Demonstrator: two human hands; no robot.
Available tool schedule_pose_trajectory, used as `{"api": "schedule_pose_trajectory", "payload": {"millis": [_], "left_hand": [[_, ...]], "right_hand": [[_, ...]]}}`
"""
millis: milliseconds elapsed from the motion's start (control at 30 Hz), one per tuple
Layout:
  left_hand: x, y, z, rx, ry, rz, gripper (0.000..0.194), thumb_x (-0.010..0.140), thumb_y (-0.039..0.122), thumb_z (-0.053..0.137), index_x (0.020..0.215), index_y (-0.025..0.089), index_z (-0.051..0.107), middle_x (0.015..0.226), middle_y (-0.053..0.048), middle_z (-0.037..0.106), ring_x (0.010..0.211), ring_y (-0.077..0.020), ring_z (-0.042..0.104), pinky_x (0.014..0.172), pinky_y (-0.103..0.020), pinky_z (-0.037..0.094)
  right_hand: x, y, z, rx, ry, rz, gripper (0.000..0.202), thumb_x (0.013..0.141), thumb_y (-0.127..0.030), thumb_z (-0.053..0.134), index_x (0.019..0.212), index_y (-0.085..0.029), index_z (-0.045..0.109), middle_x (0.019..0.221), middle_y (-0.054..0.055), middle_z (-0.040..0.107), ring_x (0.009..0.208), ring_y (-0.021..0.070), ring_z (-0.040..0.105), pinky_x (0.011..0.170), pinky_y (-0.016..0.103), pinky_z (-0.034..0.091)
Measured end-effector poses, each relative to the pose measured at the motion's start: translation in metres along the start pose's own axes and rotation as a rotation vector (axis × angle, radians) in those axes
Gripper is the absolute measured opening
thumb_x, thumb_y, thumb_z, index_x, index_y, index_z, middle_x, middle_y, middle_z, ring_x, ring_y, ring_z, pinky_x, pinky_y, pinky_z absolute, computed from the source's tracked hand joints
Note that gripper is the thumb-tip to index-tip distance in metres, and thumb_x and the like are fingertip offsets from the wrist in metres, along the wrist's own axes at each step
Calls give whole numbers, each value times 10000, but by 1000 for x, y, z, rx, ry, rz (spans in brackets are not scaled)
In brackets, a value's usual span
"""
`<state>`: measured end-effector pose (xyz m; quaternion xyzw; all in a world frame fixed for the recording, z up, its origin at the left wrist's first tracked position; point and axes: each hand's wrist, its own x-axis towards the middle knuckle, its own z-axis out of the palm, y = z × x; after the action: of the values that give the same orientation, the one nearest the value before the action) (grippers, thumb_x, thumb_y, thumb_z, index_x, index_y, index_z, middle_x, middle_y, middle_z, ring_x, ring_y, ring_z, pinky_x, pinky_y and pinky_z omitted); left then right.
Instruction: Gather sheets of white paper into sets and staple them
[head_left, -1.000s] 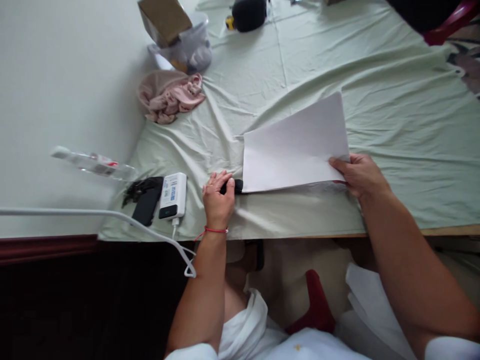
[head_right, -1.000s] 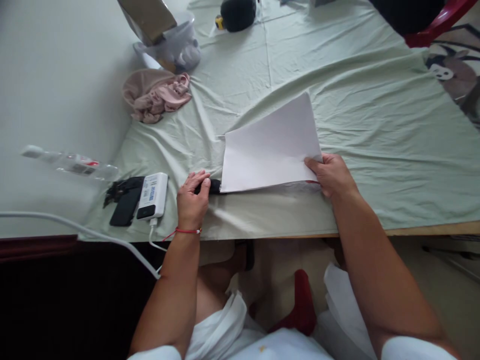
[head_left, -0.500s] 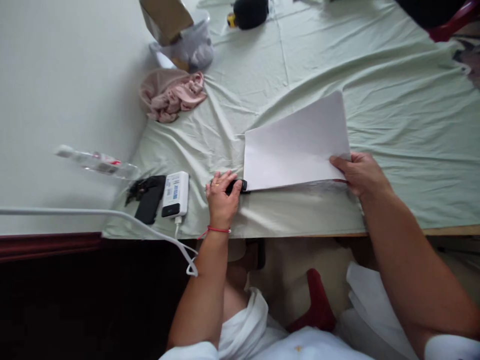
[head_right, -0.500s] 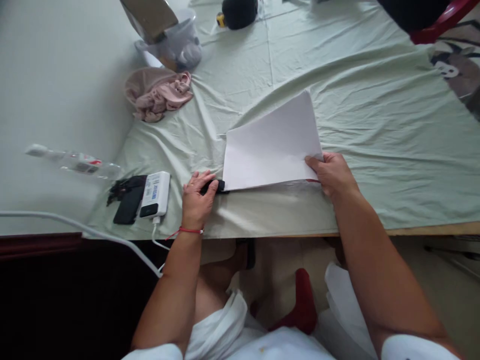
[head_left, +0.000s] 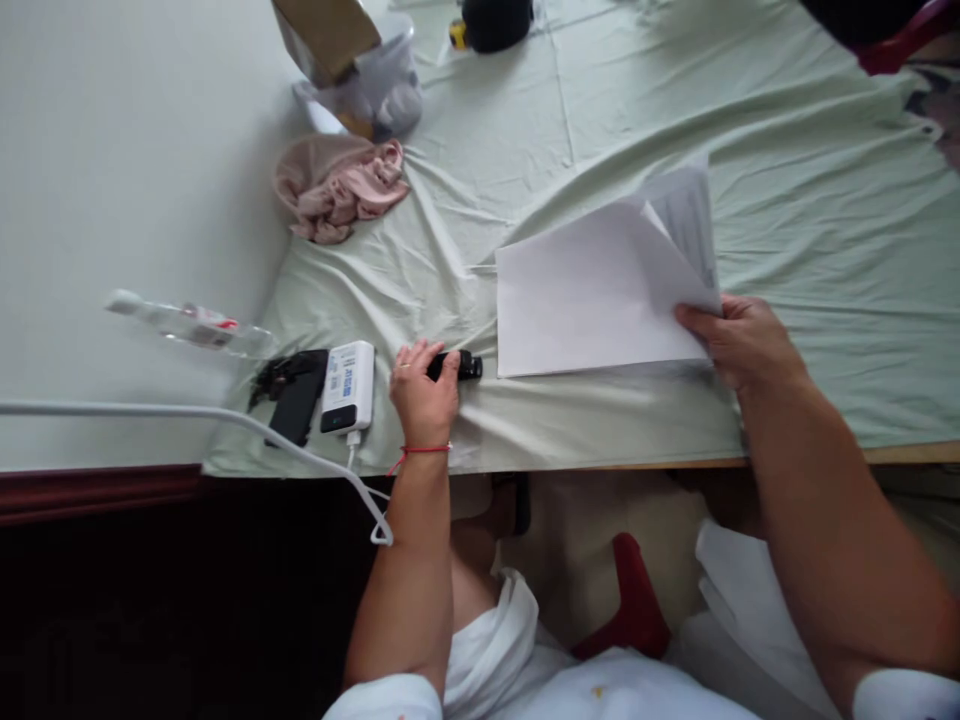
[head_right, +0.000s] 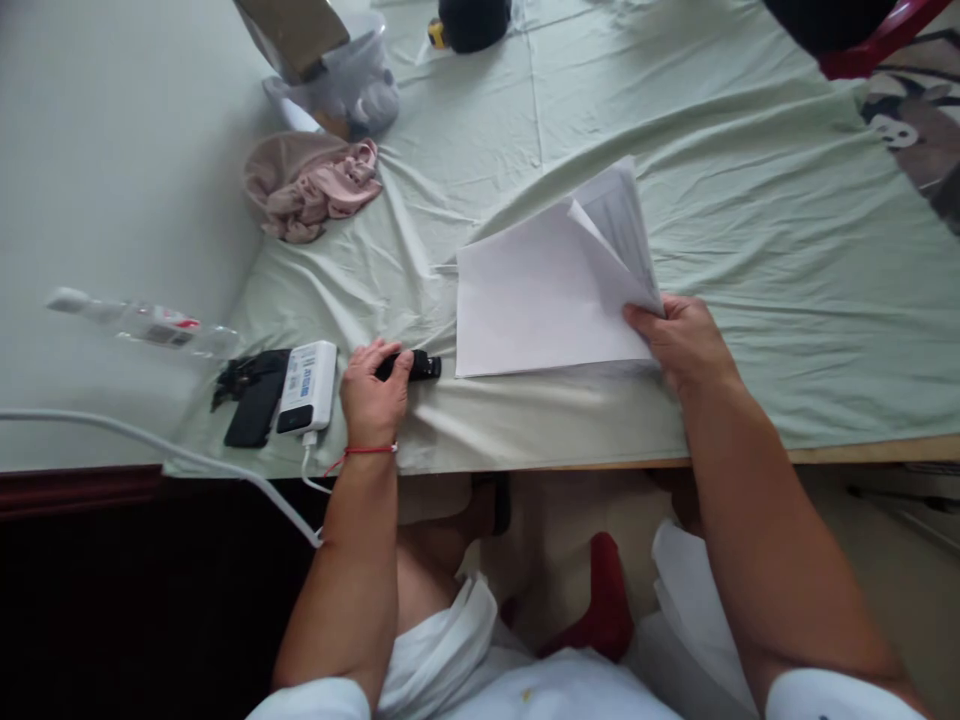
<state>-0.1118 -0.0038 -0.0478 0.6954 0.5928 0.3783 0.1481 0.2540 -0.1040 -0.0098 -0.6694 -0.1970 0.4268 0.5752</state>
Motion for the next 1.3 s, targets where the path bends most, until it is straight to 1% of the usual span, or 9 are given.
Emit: {"api": "schedule_pose_trajectory", "payload": {"millis": [100,167,300,500,600,800,933,1067,1300], "left_hand": [[-1,13,-1,62,255,49,244,840,258,799,1077,202,789,1394,-175,693,1438,-380,534,1280,-581,329],[-10,33,2,-1,320,163,197,906,256,743,1091,195,777,1342,-163,703,1360,-339,589,1225,-543,408],[-35,68,16,-357,146,191,258,1033,392,621,1185,219,738,1246,-113,727,1047,-219,710,808,-333,582],[-43,82,34,-896,-285,-262,538,814,554,860,1190,214,679,1014,-62,750,639,-103,630,496,-203,437],[-39,83,37,-877,-372,-312,471,678,454,966,972,184,715,719,18,661,552,-85,525,479,-195,371],[-33,79,45,-798,-190,-394,483,684,524,952,669,178,615,576,66,510,535,-59,405,502,-187,313],[-31,82,48,-968,-265,-476,534,668,623,942,724,192,632,606,66,536,543,-77,462,508,-197,378],[-31,84,46,-985,-420,-457,516,602,536,1007,823,176,711,680,37,648,603,-102,574,552,-210,447],[-32,80,47,-956,-369,-491,549,684,656,925,681,178,656,589,31,602,557,-117,547,528,-244,423]], "right_hand": [[5,-1,-19,54,2,42,68,748,-123,833,779,-141,776,790,50,764,636,111,638,589,215,513],[6,-2,-32,87,15,61,133,684,-136,883,758,-149,774,799,62,776,624,125,652,557,221,532],[3,-5,-53,108,71,101,167,612,-137,900,727,-167,782,776,50,777,597,142,663,514,233,559],[-3,-10,-67,118,110,113,141,607,-128,879,704,-176,788,738,28,769,576,134,660,497,221,564],[-2,-6,-67,127,38,70,161,598,-154,908,710,-180,795,752,22,776,607,123,671,537,201,575],[1,2,-55,161,-70,-41,303,585,-237,957,861,-209,836,800,8,784,697,118,694,629,181,585],[0,0,-50,159,-58,-63,276,596,-269,962,818,-205,810,794,2,774,673,110,666,653,196,583],[-3,-3,-49,171,-13,-70,284,589,-271,976,784,-197,784,801,11,769,660,113,651,633,210,569],[-2,-2,-45,150,13,-79,318,563,-297,986,764,-203,758,799,24,771,671,132,640,607,227,555]]}}
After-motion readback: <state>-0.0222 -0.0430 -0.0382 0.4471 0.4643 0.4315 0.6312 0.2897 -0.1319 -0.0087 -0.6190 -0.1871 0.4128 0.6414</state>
